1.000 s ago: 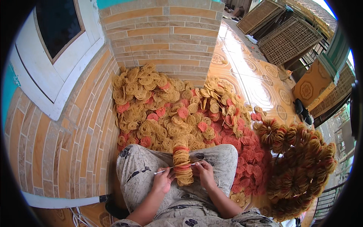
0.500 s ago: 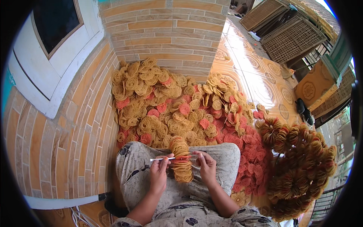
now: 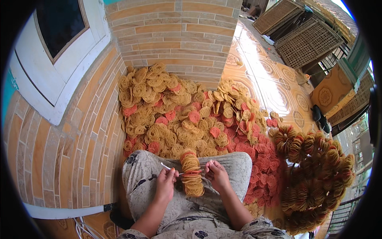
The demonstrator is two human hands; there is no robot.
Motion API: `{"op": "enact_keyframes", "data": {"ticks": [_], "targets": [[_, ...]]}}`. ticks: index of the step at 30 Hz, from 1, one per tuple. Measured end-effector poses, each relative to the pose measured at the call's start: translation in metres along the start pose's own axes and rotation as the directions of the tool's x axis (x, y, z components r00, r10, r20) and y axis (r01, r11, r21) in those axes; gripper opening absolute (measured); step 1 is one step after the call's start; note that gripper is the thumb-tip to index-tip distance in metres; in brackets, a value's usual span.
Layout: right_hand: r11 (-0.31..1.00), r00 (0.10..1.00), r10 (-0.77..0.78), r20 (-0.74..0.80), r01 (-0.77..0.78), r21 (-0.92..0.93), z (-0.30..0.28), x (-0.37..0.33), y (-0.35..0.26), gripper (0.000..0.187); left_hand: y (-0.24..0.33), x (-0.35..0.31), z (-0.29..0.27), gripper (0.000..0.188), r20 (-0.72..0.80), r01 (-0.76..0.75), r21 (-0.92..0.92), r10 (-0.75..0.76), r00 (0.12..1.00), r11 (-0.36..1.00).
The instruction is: The person sits on the floor and assembles decorative rosettes by threading a white string through pre-formed yellow and red rosettes. They pick up rosettes from a pile, thread them onto the string, and then place the assembled bundle onto a growing stack.
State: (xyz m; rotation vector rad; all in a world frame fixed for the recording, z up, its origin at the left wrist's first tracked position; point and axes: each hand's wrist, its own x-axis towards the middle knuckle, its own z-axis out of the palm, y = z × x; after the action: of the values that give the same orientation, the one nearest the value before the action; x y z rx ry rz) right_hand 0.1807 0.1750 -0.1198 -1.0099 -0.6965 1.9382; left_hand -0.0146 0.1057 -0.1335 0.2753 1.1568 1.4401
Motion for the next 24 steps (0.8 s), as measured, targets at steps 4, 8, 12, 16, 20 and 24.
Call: {"op": "enact_keyframes", "data": {"ticks": [4,8,12,16,20,24], "targets": [[0.918,0.946,-0.167,0.277,0.251,-0.306,0.015,-0.008,-0.030,0.025,0.046,-0.012,0.024,0.010,0.568,-0.710,0.465,0.437,0.698,0.529],[0.922,0.942,-0.012,0.334,0.140,-0.362,0.035,0.004,-0.039,0.027,0.074,-0.014,0.047,0.013,0.886,-0.928,0.371,0.282,0.367,0.042],[0.796,0.924,-0.203,0.325,0.349,-0.494,0.043,0.005,-0.026,0.021,0.085,-0.002,0.046,0.011,0.675,-0.666,0.614,0.155,0.721,0.424],[0.470,0.791,-0.463,0.400,0.602,-0.646,0.046,-0.013,-0.018,0.009,0.094,0.005,0.034,0.010,0.469,-0.375,0.705,0.000,0.883,0.602],[0.283,0.731,-0.500,0.465,0.645,-0.710,0.056,-0.022,-0.025,0.012,0.095,-0.002,0.033,0.011,0.502,-0.425,0.765,-0.036,0.864,0.484],[0.300,0.672,-0.585,0.455,0.700,-0.648,0.059,-0.010,-0.036,0.010,0.096,-0.005,0.035,0.013,0.482,-0.379,0.733,-0.038,0.876,0.565]]}}
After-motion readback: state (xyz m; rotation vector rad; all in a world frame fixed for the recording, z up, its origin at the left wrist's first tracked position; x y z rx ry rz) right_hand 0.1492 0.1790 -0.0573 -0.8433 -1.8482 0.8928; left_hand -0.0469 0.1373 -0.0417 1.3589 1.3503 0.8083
